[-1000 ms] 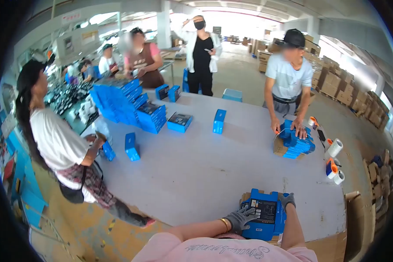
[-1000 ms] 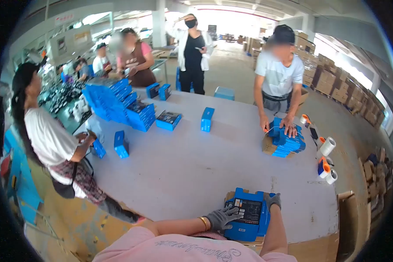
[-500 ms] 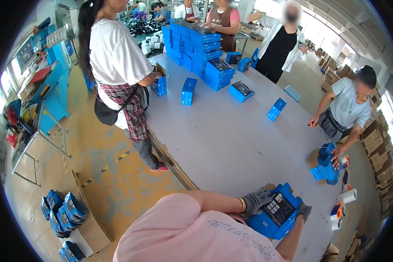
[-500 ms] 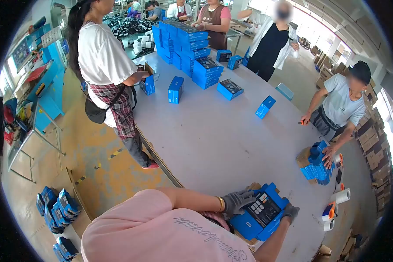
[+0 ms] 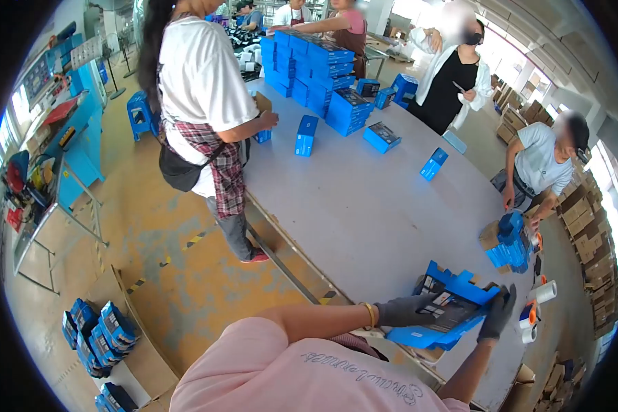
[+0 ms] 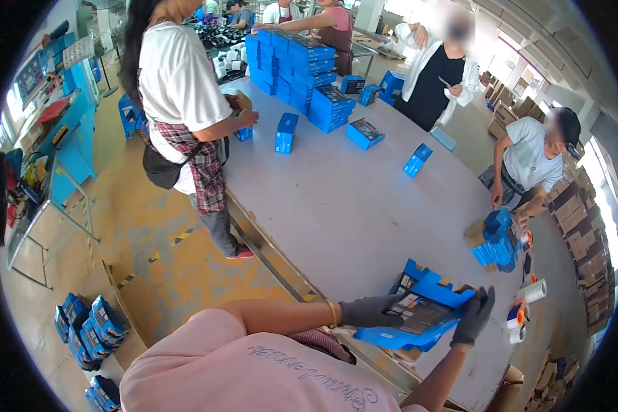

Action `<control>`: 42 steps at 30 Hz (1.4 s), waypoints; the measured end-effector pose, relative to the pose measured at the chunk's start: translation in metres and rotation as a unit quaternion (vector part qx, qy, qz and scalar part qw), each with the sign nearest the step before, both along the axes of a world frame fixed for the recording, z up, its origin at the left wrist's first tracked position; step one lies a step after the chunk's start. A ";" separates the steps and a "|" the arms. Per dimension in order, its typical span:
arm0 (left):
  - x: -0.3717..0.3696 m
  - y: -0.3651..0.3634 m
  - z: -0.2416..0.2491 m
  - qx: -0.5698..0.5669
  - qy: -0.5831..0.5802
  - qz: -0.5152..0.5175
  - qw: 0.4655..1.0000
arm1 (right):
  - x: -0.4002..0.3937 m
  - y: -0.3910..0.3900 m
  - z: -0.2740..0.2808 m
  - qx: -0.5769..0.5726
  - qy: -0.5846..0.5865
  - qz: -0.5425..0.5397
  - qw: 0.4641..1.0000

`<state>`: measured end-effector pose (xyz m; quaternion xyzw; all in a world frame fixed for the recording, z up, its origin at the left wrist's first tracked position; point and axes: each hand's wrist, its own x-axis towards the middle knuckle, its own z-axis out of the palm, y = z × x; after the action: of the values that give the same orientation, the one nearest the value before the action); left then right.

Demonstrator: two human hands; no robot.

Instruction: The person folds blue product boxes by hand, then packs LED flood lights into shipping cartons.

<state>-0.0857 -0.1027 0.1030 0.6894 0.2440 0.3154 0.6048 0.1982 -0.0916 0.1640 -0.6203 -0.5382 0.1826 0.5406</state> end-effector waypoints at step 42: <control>-0.001 -0.139 0.079 -0.206 -0.004 0.210 0.956 | -0.025 -0.135 -0.012 -0.072 0.064 0.427 0.899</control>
<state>-0.0867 -0.2414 0.1817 0.4816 0.4407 0.3809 0.6548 0.1734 -0.2268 0.1522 -0.3549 -0.7012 0.4736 0.3975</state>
